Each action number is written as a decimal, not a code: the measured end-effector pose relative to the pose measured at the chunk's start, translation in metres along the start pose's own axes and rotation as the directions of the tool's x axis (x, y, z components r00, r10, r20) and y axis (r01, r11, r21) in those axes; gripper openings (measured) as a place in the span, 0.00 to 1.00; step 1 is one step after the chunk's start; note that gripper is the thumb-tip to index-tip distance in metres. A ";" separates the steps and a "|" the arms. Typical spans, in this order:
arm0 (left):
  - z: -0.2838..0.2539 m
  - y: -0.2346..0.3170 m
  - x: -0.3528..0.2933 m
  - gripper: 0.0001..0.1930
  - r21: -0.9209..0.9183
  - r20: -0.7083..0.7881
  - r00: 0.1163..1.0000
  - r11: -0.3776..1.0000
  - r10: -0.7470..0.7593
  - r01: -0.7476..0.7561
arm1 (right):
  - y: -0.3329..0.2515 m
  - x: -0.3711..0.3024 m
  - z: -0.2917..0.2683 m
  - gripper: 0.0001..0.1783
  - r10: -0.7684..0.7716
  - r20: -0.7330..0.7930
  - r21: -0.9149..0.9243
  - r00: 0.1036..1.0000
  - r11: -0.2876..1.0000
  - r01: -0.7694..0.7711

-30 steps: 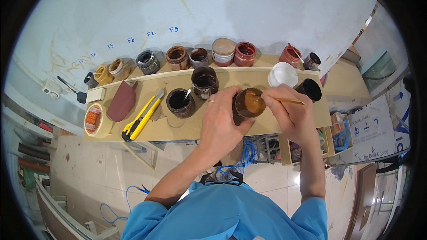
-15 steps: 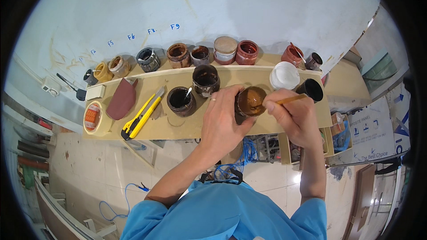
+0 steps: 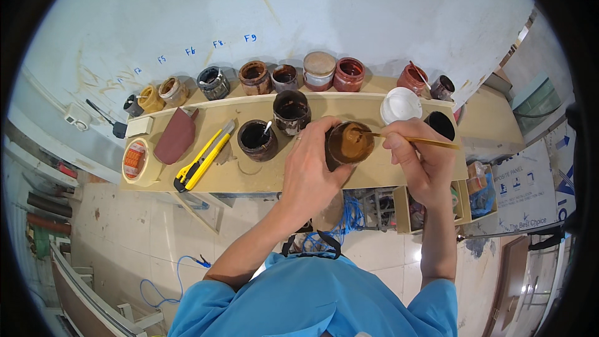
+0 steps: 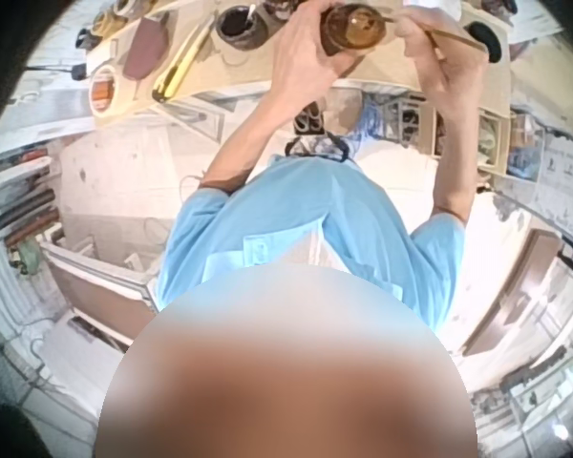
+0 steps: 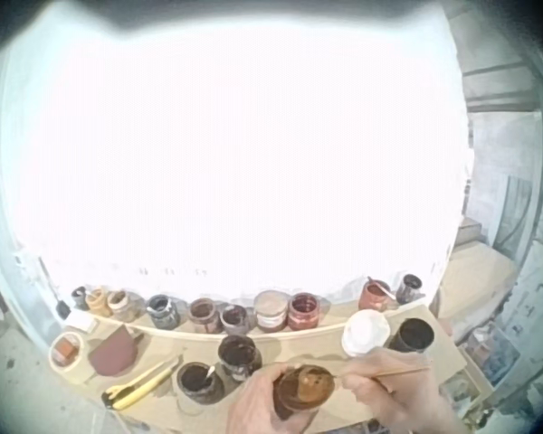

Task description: The person picks up a small jar of brown paint and stirs it with a yellow stick. They then add more paint from another jar and continue stirring. The person walks to a different area, pours water from a bottle into the paint, and stirs again before returning to the shelf.

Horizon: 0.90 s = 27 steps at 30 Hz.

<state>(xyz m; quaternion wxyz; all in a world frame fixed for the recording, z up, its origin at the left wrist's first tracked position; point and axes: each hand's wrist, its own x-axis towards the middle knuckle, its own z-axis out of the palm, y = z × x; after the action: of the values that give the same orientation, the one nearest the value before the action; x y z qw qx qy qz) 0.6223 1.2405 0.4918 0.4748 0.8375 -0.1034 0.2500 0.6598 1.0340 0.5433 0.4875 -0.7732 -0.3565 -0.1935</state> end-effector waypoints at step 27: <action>0.004 -0.003 -0.001 0.36 0.071 -0.006 0.999 0.996 0.045 -0.044 | 0.000 -0.004 0.016 0.11 0.178 0.002 0.144 0.984 0.974 -0.176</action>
<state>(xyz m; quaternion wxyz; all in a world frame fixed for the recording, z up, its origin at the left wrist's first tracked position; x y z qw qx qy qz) 0.6239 1.2393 0.4872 0.4395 0.8503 -0.1114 0.2671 0.6560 1.0464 0.5336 0.5590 -0.7638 -0.2965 -0.1276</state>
